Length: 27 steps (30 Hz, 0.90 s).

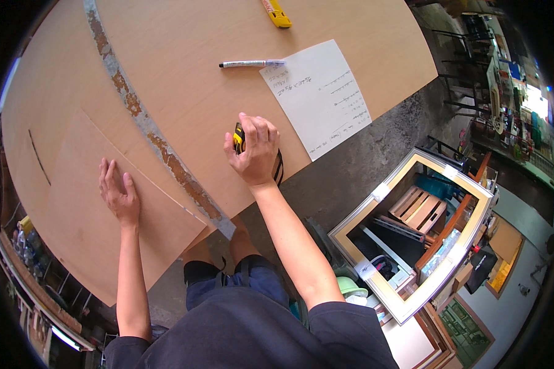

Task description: The person measures and marks a large sheet of MDF on a workbench using a tape measure and marker. They then use a utility knife and a straight edge to cut the marked sections of the board.

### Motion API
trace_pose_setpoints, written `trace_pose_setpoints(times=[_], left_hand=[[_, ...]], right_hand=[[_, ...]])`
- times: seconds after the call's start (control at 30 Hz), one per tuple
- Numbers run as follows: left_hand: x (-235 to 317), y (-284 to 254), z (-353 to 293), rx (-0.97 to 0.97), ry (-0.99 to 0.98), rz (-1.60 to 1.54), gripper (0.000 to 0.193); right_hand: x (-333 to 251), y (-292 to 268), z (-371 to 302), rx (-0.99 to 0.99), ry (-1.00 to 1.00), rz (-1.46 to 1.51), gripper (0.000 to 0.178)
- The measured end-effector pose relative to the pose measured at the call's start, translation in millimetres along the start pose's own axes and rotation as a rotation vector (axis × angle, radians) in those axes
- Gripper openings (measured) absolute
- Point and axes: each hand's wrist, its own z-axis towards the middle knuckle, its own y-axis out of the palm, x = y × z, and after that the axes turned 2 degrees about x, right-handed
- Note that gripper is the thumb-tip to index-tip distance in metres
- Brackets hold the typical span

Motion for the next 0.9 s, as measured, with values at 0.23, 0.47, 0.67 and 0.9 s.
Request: trace_pose_setpoints(times=[0.23, 0.47, 0.67, 0.9], left_hand=[[-0.4, -0.4, -0.7, 0.0, 0.001, 0.02, 0.044], [-1.4, -0.6, -1.0, 0.001, -0.003, 0.011, 0.044], [0.2, -1.2, -0.8, 0.007, -0.009, 0.006, 0.043], [1.9, -4.1, 0.2, 0.001, -0.018, -0.005, 0.042]], right_hand=[[0.3, 0.6, -0.4, 0.003, -0.003, 0.012, 0.05], [0.5, 1.4, -1.2, 0.014, -0.005, 0.014, 0.052], [-1.5, 0.6, -0.5, 0.015, -0.001, -0.007, 0.052], [-3.0, -1.2, -0.2, 0.014, -0.023, -0.036, 0.053]])
